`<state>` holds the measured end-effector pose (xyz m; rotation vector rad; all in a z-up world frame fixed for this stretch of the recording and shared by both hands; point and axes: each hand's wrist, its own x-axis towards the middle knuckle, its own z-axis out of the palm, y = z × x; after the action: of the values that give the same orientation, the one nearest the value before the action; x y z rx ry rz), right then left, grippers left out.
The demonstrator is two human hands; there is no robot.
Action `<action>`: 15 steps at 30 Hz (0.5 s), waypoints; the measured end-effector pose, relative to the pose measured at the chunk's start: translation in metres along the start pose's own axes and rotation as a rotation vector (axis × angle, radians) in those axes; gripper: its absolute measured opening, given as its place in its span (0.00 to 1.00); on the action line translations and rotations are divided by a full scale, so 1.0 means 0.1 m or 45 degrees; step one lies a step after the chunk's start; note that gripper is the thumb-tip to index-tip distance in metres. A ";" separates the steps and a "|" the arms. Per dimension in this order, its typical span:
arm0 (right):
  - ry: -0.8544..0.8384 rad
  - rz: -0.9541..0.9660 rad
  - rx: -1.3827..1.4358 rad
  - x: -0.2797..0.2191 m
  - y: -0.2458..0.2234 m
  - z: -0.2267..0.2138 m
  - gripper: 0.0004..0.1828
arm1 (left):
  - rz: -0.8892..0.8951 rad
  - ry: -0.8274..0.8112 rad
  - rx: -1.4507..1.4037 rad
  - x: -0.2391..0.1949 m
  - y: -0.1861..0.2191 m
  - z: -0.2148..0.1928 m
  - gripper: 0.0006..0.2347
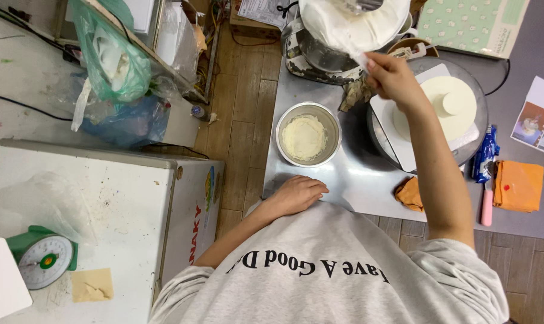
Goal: The person uses a spatula to transfer white cream from a stand mixer into a metal bowl containing yellow batter. They then stir the mixture until it is uniform. The person repeats the transfer and stirring process several times.
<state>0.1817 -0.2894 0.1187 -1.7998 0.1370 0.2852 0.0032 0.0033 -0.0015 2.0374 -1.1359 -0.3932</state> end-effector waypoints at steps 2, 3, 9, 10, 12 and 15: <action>-0.086 0.045 0.284 -0.13 0.00 -0.02 0.20 | 0.017 0.036 -0.021 -0.01 -0.01 0.00 0.09; -0.012 -0.048 0.136 -0.17 -0.01 -0.04 0.19 | 0.008 0.022 -0.021 0.00 -0.03 -0.02 0.09; 0.456 -0.636 -1.149 -0.36 0.12 -0.11 0.24 | 0.005 -0.040 -0.021 -0.01 -0.01 -0.04 0.08; 0.537 -0.633 -1.230 -0.37 0.19 -0.05 0.27 | 0.008 -0.047 -0.035 -0.01 -0.01 -0.03 0.08; 0.637 -0.621 -1.368 -0.42 0.33 0.12 0.31 | 0.011 -0.054 -0.047 0.01 0.00 -0.01 0.09; 0.686 -0.572 -1.451 -0.59 0.52 0.36 0.34 | 0.008 -0.065 -0.044 0.01 0.00 0.01 0.09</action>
<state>0.1083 -0.2712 0.0774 -2.9270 -0.0858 -0.5799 0.0029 0.0015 -0.0018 2.0036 -1.1582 -0.4604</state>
